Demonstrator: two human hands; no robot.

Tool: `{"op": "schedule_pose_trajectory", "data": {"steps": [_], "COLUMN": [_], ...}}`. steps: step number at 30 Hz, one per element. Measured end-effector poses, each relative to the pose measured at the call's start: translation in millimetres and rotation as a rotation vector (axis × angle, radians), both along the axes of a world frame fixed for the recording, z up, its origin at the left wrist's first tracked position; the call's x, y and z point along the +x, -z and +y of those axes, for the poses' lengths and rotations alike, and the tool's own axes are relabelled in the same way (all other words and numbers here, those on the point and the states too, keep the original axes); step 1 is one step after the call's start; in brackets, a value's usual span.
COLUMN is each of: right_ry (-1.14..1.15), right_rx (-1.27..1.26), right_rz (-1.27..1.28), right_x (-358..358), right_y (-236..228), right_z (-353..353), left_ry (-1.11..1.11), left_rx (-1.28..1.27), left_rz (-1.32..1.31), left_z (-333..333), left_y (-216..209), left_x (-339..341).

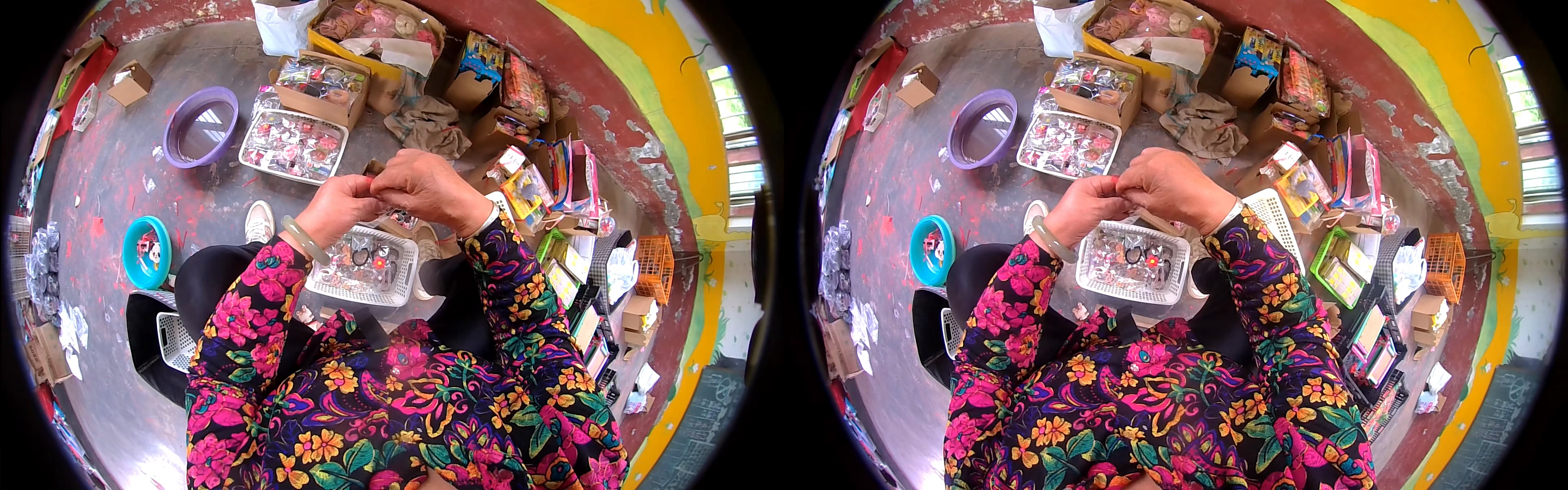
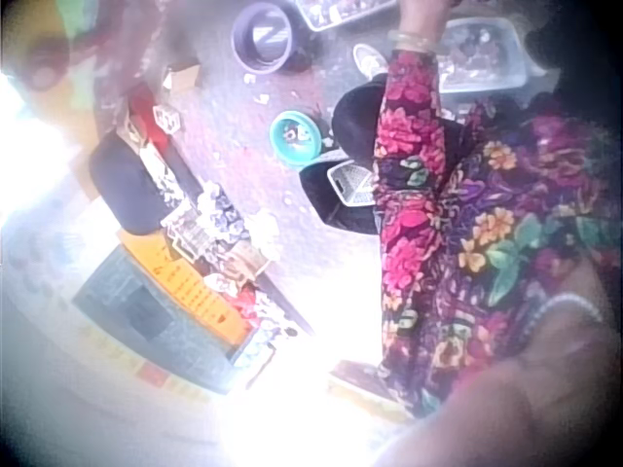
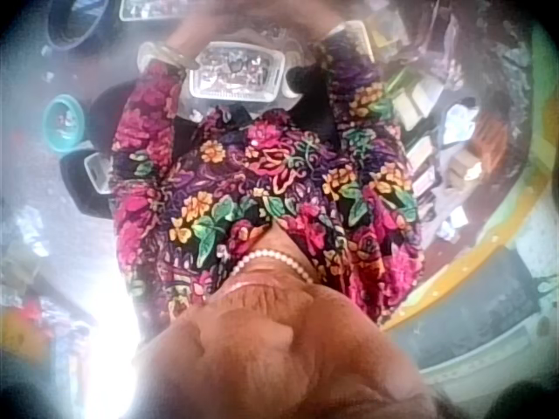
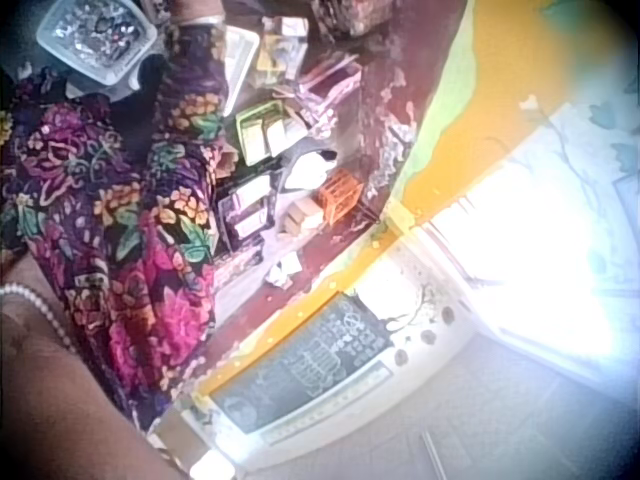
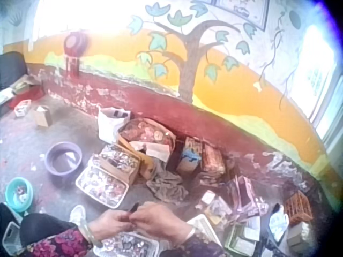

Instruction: The person sits on the floor and repeatedly picks up small items from a white basket, places them into small plastic bags, and then puts the bags into a cardboard box. The person handles items one at a time, including hair accessories and small packaged goods.

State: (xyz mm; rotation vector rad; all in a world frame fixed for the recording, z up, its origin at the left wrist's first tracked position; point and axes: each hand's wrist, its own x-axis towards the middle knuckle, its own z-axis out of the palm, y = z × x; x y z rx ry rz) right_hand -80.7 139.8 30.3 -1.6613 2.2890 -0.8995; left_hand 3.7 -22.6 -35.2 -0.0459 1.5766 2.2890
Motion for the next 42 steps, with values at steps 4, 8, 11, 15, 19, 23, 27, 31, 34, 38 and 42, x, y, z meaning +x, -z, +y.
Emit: {"op": "schedule_pose_trajectory", "data": {"steps": [4, 8, 11, 15, 19, 23, 27, 31, 34, 38, 42], "right_ry": [0.033, 0.147, 0.182, 0.168, 0.167, 0.221, 0.228, 0.181, 0.190, 0.219, 0.210], "right_rx": [-0.020, -0.105, -0.071, -0.051, -0.054, -0.006, 0.010, -0.108, -0.126, -0.137, -0.003], "right_rz": [-0.178, -0.402, -0.345, -0.262, -0.244, -0.257, -0.097, 0.002, 0.013, 0.019, -0.136], "right_x": [-2, -4, -5, -4, -5, -4, -5, -6, -5, -6, -6], "right_y": [-7, -14, -12, -14, -9, -7, -5, -1, 1, 6, -2], "right_z": [2, 9, 9, 8, 8, 6, 4, 3, 2, 2, 3], "left_ry": [-0.050, -0.104, -0.114, -0.123, -0.122, -0.104, -0.083, -0.088, -0.095, -0.089, -0.115], "left_rx": [-0.073, -0.040, -0.004, 0.030, 0.057, 0.052, 0.050, 0.054, 0.018, -0.019, -0.011], "left_rz": [-0.095, -0.120, -0.118, -0.132, -0.123, -0.105, -0.070, -0.072, -0.082, -0.100, -0.108], "left_z": [-1, -3, -3, -3, -3, -3, -2, -1, 0, 1, 0], "left_y": [-13, -15, -13, -15, -10, -8, -11, -17, -14, -21, -16], "left_x": [2, 2, 1, 2, 2, 2, 2, 2, 2, 2, 2]}}
